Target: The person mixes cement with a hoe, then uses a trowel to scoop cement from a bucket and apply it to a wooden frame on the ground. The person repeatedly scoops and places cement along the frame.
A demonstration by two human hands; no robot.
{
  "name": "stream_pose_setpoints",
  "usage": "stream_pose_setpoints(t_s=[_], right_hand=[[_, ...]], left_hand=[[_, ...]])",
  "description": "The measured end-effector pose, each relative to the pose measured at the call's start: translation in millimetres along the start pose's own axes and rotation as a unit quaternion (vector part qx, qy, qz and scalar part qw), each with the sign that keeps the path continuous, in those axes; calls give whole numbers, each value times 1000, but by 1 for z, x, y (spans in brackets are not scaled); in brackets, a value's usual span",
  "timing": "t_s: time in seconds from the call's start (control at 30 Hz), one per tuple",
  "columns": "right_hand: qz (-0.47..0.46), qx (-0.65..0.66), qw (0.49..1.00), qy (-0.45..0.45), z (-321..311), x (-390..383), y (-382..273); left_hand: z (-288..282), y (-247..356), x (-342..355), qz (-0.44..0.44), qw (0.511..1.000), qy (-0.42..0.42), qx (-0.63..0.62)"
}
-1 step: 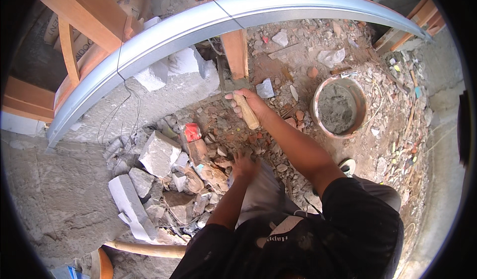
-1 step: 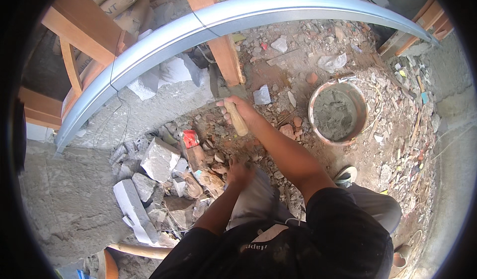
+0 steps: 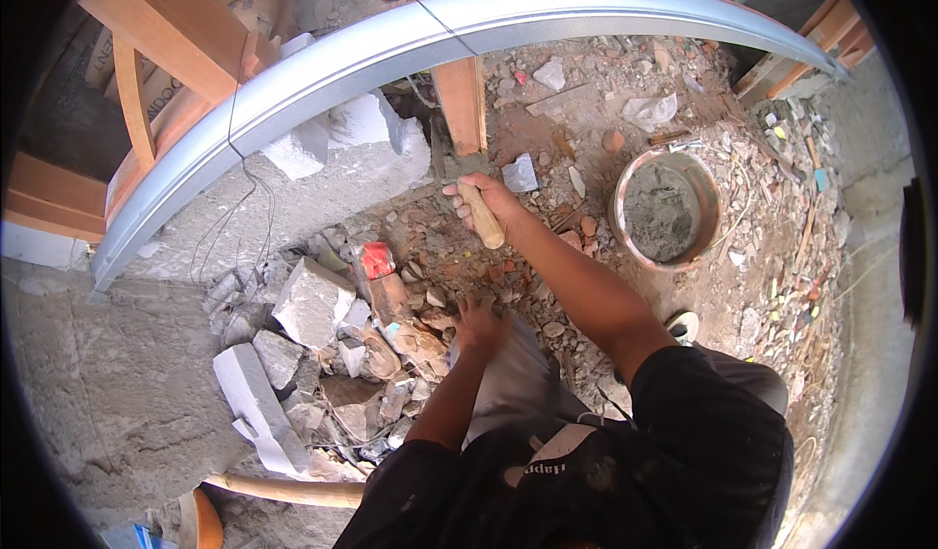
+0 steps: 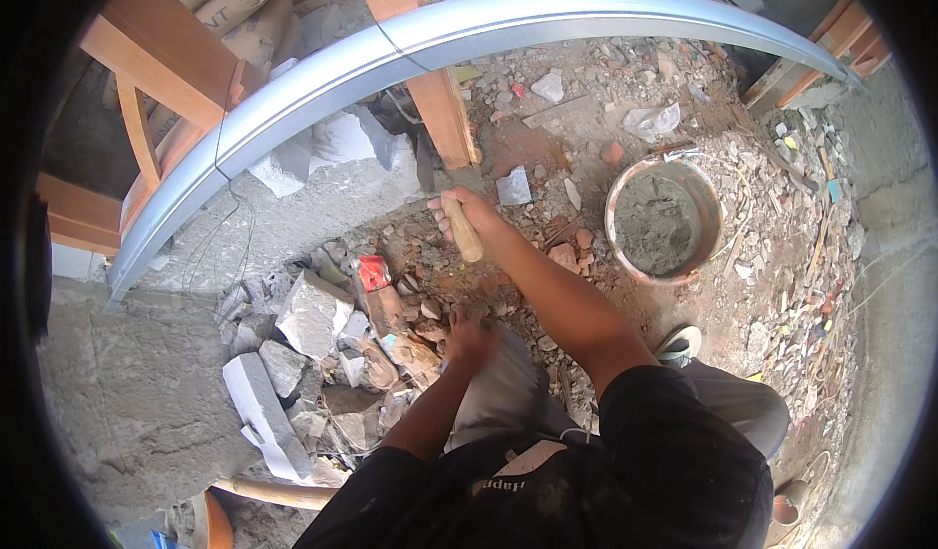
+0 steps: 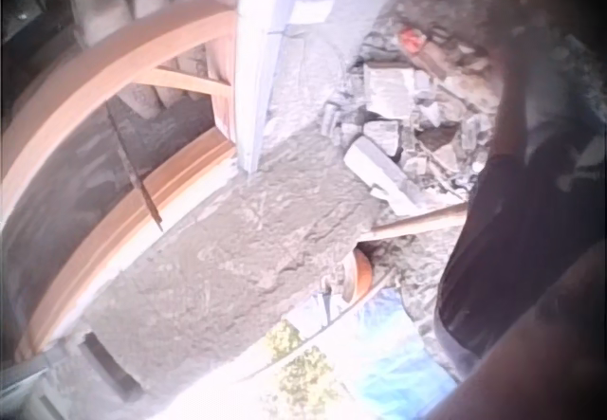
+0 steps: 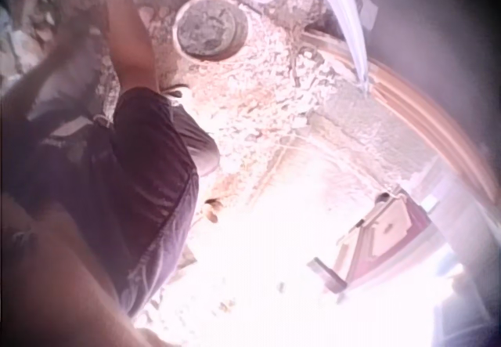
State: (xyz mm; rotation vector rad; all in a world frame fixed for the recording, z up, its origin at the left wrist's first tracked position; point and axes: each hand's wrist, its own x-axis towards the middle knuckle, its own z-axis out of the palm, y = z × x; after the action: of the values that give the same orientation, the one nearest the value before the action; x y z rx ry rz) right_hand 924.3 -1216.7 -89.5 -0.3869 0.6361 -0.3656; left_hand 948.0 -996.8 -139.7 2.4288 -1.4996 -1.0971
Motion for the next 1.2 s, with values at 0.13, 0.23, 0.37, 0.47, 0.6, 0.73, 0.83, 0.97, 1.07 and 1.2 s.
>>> stream_pose_setpoints(t_s=[0.13, 0.23, 0.37, 0.47, 0.6, 0.73, 0.83, 0.97, 1.07, 1.2], right_hand=[[-6, -35, 999, -33, -7, 5, 0], [3, -8, 999, 52, -8, 12, -5], [37, -98, 994, -22, -2, -60, 3], [58, -413, 909, -3, 0, -154, -23], [69, -763, 635, 97, -20, -273, -105], [176, -864, 393, 259, -59, -341, -166], [194, -854, 333, 349, -118, -327, -166], [230, -878, 355, 224, -227, -302, -171], [184, -593, 693, 367, -182, -283, -135], [116, -457, 813, 341, -188, -325, -113]], left_hand=[[-6, 2, 2, -5, 999, 9, 33], [-7, 5, 0, -4, 1000, 6, 26], [-8, 6, -1, -5, 999, 5, 42], [-1, -2, 0, -7, 999, 14, 31], [9, -1, 3, 6, 999, 27, 35], [1, 9, 1, 18, 999, 4, 30], [6, 1, 5, 20, 999, 11, 42], [14, 17, 5, 39, 999, 10, 19], [-5, -3, -2, -14, 999, 9, 34], [-2, 0, -1, 7, 999, 24, 20]])
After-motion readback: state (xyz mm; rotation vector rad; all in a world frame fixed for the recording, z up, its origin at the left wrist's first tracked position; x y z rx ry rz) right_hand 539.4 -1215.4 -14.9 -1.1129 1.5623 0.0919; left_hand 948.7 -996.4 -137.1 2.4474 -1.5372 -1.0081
